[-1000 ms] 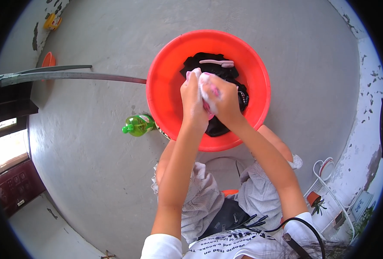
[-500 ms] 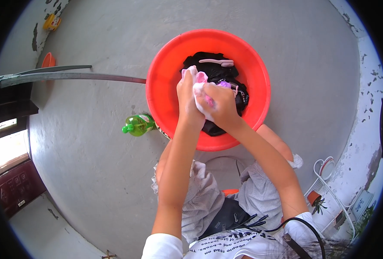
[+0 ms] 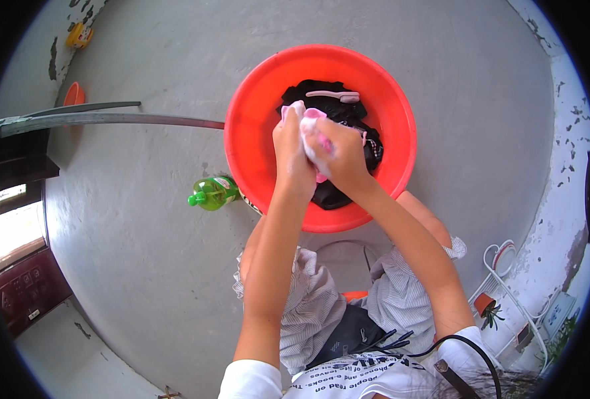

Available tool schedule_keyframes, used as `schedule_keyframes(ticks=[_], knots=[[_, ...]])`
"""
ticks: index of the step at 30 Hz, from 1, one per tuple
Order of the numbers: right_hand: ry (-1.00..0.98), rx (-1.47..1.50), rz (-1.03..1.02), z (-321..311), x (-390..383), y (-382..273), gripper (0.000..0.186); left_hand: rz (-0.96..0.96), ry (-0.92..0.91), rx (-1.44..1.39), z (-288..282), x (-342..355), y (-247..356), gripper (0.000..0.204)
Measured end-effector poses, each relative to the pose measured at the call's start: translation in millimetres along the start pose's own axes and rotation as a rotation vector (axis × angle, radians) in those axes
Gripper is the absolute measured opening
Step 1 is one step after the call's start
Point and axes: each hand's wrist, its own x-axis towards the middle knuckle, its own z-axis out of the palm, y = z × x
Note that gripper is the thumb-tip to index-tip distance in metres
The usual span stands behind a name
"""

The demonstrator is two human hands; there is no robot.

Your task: Manually scrub a pink garment in a bucket of soapy water.

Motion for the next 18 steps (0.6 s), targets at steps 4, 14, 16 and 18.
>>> schedule_keyframes(ticks=[4, 14, 16, 18], knots=[[0.115, 0.273, 0.329, -5.2, 12.9, 8.0, 0.022, 0.023, -0.131, 0.057, 5.5, -11.1, -6.1, 0.024], [-0.054, -0.042, -0.237, 5.8, -4.9, -5.7, 0.012, 0.060, -0.006, -0.011, -16.2, 10.9, 2.3, 0.022], [0.036, -0.009, -0.005, 5.6, -4.5, 2.6, 0.013, 0.036, -0.019, -0.060, -0.6, 0.0, 0.0, 0.022], [0.092, 0.038, 0.062, 2.8, 2.2, 8.9, 0.016, 0.037, -0.002, -0.011, 11.8, -8.9, -1.8, 0.022]])
